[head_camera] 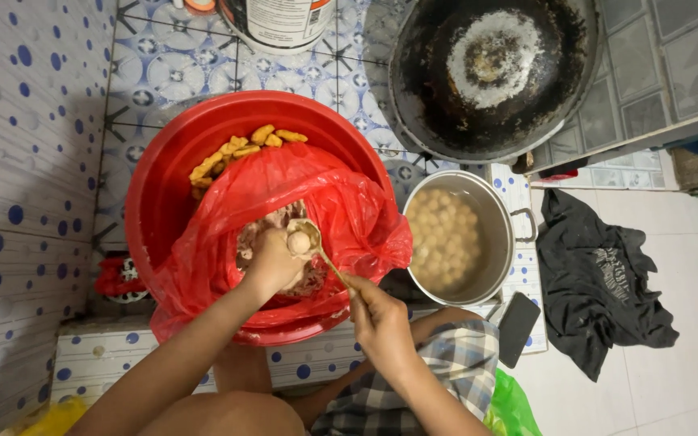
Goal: The person is forming meatballs by scooping meat paste from a container and dropping them into a pot of water.
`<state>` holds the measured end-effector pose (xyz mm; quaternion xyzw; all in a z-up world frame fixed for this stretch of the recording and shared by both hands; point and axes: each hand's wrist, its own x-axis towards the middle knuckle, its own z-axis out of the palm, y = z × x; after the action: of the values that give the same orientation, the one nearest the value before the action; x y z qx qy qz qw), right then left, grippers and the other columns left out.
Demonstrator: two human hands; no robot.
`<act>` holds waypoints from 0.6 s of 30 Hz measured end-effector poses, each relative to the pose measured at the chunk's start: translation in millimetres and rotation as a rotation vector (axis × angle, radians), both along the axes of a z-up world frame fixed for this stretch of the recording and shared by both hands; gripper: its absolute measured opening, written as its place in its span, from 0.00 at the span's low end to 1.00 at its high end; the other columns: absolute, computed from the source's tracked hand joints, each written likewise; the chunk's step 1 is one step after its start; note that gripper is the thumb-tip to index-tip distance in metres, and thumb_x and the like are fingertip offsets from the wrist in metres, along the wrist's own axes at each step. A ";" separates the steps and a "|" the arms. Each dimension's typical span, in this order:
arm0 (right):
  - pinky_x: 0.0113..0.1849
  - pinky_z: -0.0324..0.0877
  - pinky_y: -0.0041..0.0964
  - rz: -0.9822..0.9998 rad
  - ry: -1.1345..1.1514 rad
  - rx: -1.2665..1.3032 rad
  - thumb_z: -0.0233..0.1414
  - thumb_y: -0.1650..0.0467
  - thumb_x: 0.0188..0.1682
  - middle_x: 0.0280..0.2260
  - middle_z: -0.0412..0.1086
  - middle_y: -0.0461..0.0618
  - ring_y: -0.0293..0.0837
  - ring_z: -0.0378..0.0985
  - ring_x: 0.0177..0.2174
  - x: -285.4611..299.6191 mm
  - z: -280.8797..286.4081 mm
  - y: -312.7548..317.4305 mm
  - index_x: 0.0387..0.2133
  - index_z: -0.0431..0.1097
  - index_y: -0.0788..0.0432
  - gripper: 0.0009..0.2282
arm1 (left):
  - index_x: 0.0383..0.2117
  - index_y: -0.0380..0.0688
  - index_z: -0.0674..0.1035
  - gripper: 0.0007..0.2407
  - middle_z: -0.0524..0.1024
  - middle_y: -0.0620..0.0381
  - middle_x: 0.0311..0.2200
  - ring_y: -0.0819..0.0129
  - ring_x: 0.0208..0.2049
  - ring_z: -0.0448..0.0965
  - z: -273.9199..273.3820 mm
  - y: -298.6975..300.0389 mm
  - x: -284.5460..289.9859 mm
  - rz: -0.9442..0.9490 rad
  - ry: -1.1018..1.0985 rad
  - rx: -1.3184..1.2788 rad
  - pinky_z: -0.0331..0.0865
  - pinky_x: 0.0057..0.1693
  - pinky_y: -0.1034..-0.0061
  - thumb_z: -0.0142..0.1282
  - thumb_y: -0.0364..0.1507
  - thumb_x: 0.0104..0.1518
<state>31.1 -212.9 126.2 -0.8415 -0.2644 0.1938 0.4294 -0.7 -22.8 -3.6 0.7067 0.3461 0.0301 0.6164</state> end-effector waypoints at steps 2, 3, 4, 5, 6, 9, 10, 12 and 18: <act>0.18 0.58 0.26 -0.109 0.296 0.052 0.50 0.77 0.52 0.17 0.67 0.44 0.33 0.61 0.15 6.6 -17.1 -6.0 0.46 0.77 0.66 0.12 | 0.32 0.37 0.84 0.05 0.83 0.51 0.27 0.63 0.28 0.83 9.1 2.6 -1.9 -0.102 0.135 0.110 0.78 0.35 0.74 0.61 0.22 0.50; 0.17 0.54 0.27 -0.216 0.594 0.107 0.48 0.76 0.54 0.15 0.62 0.45 0.34 0.58 0.13 10.2 -25.7 -9.5 0.46 0.77 0.67 0.12 | 0.32 0.35 0.82 0.04 0.82 0.49 0.28 0.60 0.27 0.82 13.4 3.6 -2.3 -0.198 0.271 0.222 0.78 0.35 0.71 0.59 0.21 0.53; 0.17 0.54 0.27 -0.227 0.591 0.106 0.48 0.76 0.54 0.15 0.62 0.45 0.34 0.58 0.13 14.4 -32.7 -14.1 0.46 0.77 0.67 0.12 | 0.32 0.35 0.82 0.04 0.82 0.49 0.28 0.60 0.27 0.82 11.1 3.3 -2.3 -0.207 0.268 0.220 0.78 0.35 0.71 0.59 0.21 0.53; 0.16 0.53 0.27 -0.252 0.740 0.203 0.49 0.76 0.54 0.16 0.62 0.46 0.34 0.57 0.14 18.6 -39.9 -18.9 0.46 0.77 0.69 0.12 | 0.36 0.40 0.83 0.08 0.82 0.48 0.30 0.55 0.30 0.82 8.6 3.0 -2.2 -0.235 0.280 0.301 0.77 0.38 0.66 0.58 0.22 0.51; 0.16 0.53 0.27 -0.276 0.887 0.302 0.49 0.76 0.54 0.17 0.62 0.48 0.34 0.56 0.14 22.6 -47.2 -23.8 0.45 0.76 0.71 0.11 | 0.40 0.46 0.84 0.12 0.83 0.47 0.32 0.49 0.33 0.83 5.8 2.5 -2.5 -0.262 0.291 0.382 0.76 0.40 0.60 0.57 0.22 0.49; 0.14 0.48 0.25 -0.296 0.959 0.406 0.51 0.76 0.53 0.14 0.62 0.45 0.33 0.54 0.11 30.8 -44.1 -46.2 0.41 0.76 0.71 0.09 | 0.30 0.48 0.82 0.08 0.81 0.55 0.28 0.58 0.31 0.79 -23.8 6.1 -2.4 -0.256 0.227 0.349 0.74 0.41 0.66 0.52 0.20 0.53; 0.14 0.48 0.25 -0.301 0.958 0.406 0.51 0.76 0.53 0.14 0.62 0.45 0.33 0.54 0.11 38.2 -44.8 -56.7 0.41 0.76 0.71 0.09 | 0.30 0.48 0.82 0.08 0.81 0.55 0.28 0.58 0.31 0.79 -27.4 6.6 -4.2 -0.260 0.226 0.347 0.74 0.41 0.66 0.52 0.20 0.53; 0.12 0.51 0.29 -0.405 0.672 0.427 0.55 0.76 0.49 0.16 0.68 0.52 0.35 0.54 0.10 53.5 -46.2 -76.8 0.31 0.77 0.71 0.06 | 0.25 0.40 0.80 0.03 0.85 0.61 0.28 0.70 0.32 0.85 -34.3 9.1 -6.7 -0.203 0.120 0.290 0.76 0.41 0.75 0.56 0.19 0.50; 0.16 0.58 0.30 -0.550 0.030 0.111 0.50 0.75 0.53 0.14 0.66 0.53 0.39 0.65 0.11 124.3 -96.4 -131.8 0.42 0.76 0.69 0.10 | 0.27 0.41 0.81 0.04 0.79 0.45 0.17 0.56 0.19 0.83 -33.5 13.6 -2.4 -0.161 0.188 0.218 0.77 0.32 0.66 0.56 0.27 0.54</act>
<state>155.4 -344.6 29.8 -0.8538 -0.0297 0.0675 0.5154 -3.2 -9.2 -37.1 0.7945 0.3394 -0.0485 0.5013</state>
